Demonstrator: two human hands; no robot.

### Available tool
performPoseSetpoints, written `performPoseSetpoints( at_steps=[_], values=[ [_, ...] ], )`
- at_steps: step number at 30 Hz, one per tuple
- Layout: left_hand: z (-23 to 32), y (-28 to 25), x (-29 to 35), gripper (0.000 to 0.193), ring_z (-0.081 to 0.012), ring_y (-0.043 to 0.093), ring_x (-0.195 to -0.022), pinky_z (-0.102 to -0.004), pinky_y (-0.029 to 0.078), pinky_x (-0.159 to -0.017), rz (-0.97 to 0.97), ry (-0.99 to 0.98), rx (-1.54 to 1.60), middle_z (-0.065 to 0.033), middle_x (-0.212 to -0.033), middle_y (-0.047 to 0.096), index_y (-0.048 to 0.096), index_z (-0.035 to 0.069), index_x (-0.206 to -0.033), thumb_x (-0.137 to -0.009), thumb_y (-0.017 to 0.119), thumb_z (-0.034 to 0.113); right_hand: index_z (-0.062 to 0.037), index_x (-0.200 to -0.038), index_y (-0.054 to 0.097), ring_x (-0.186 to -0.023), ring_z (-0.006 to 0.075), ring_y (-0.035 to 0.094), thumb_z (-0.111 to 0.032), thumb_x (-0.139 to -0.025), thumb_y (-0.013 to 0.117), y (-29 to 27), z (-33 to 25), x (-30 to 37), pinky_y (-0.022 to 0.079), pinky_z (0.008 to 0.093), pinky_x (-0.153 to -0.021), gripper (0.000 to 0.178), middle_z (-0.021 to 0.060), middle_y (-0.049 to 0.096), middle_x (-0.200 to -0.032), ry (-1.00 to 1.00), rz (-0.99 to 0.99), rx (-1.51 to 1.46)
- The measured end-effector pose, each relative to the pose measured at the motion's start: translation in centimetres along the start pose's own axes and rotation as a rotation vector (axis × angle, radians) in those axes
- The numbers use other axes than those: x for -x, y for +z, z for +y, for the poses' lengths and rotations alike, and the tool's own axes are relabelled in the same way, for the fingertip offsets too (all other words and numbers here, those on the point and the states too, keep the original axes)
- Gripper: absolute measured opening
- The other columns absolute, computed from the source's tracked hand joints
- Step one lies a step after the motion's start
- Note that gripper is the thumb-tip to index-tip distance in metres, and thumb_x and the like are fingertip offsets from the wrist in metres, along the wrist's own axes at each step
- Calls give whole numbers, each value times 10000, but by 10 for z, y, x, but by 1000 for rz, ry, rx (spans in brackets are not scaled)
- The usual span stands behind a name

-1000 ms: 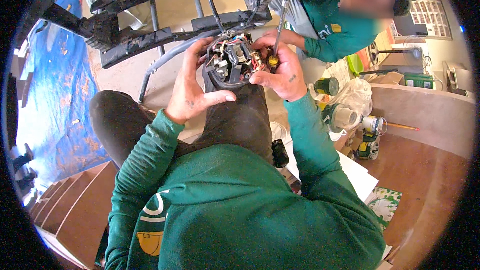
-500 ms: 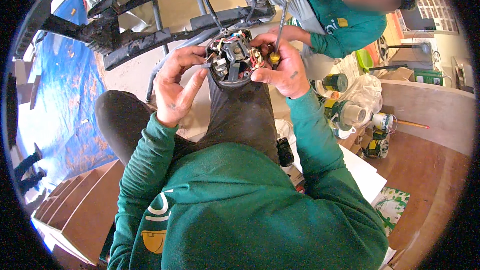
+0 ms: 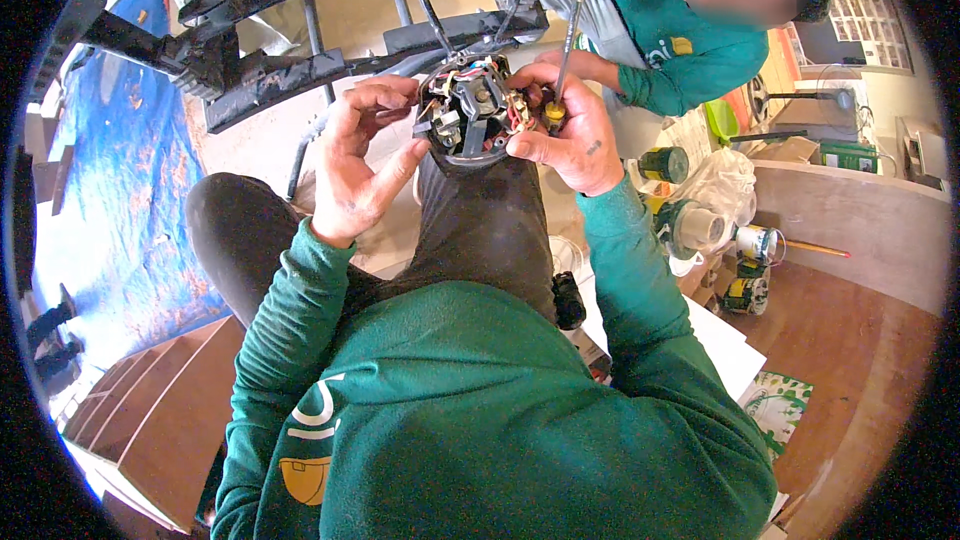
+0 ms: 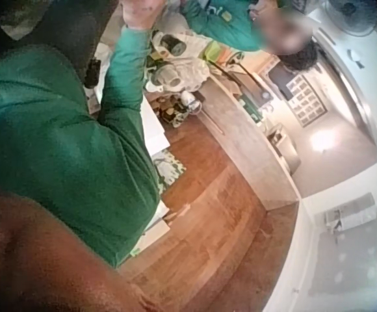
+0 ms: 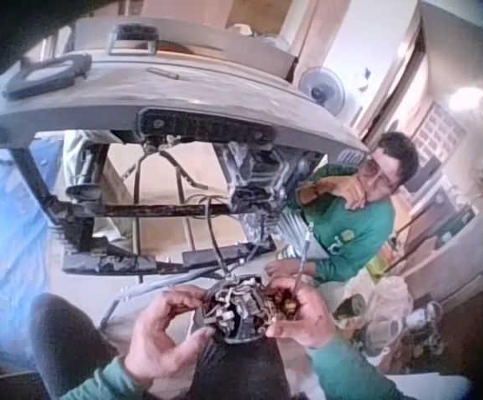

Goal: The person repairs electrical wiring inside a black motor housing by hand and using a screwdriver, while sitting on the floor of a workshop.

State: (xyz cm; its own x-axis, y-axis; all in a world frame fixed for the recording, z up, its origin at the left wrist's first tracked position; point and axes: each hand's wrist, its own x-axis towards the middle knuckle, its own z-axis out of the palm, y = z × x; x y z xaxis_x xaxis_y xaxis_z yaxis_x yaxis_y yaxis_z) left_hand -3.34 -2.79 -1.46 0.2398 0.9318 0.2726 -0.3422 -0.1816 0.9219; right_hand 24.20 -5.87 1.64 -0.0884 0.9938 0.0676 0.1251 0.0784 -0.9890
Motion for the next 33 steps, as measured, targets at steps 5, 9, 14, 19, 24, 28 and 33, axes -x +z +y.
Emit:
performPoseSetpoints(
  at_steps=[5, 9, 14, 19, 24, 28, 33],
  values=[
    [5, -10, -4, 359, -377, 637, -1291, -468, 522, -1099, -145, 206, -337, -196, -1395, 617, 719, 57, -1159, -819, 806, -22, -25, -1367, 655, -1031, 93, 579, -365, -746, 1036, 0, -2, 3, 488, 268, -932, 804, -8, 621, -1157, 27, 5, 29],
    [15, -13, -11, 389, -388, 640, -1301, -476, 521, -1117, -297, 328, -512, -203, -1463, 588, 766, 115, -1182, -831, 806, -47, -20, -1378, 645, -1036, 100, 592, -352, -755, 1032, -4, 1, 2, 499, 276, -943, 805, 7, 634, -1182, 13, -9, 69],
    [26, -8, -14, 357, -409, 650, -1288, -482, 547, -1090, -314, 290, -587, -183, -1439, 604, 802, 133, -1158, -831, 837, -7, -20, -1379, 641, -999, 89, 577, -352, -758, 1031, 6, -3, 0, 484, 256, -898, 805, -9, 615, -1133, 3, 5, -7],
    [28, -7, -18, 329, -407, 660, -1275, -470, 559, -1073, -325, 317, -642, -171, -1422, 609, 802, 127, -1150, -840, 853, 31, -36, -1369, 657, -947, 73, 541, -368, -760, 1029, -3, 6, 0, 453, 235, -840, 787, -28, 602, -1077, -37, -20, 60],
    [34, -3, -20, 304, -407, 678, -1235, -463, 588, -1024, -347, 328, -730, -171, -1402, 610, 778, 120, -1135, -848, 851, 52, -44, -1355, 673, -930, 67, 533, -391, -760, 1027, -4, 1, 1, 454, 234, -824, 774, -31, 637, -1065, -21, -21, 109],
    [39, 0, -20, 277, -393, 709, -1192, -460, 624, -961, -367, 311, -818, -173, -1402, 615, 766, 118, -1118, -858, 845, 62, -42, -1354, 671, -909, 64, 542, -392, -762, 1026, -1, -1, -2, 460, 232, -814, 774, -22, 667, -1097, -81, -23, 116],
    [37, 1, -16, 297, -390, 755, -1074, -456, 651, -843, -355, 346, -914, -145, -1444, 612, 755, 133, -1117, -839, 812, 47, -47, -1347, 675, -890, 66, 543, -403, -765, 1024, 0, -1, -1, 453, 226, -802, 766, -28, 662, -1083, -56, -25, 56]
  ],
)
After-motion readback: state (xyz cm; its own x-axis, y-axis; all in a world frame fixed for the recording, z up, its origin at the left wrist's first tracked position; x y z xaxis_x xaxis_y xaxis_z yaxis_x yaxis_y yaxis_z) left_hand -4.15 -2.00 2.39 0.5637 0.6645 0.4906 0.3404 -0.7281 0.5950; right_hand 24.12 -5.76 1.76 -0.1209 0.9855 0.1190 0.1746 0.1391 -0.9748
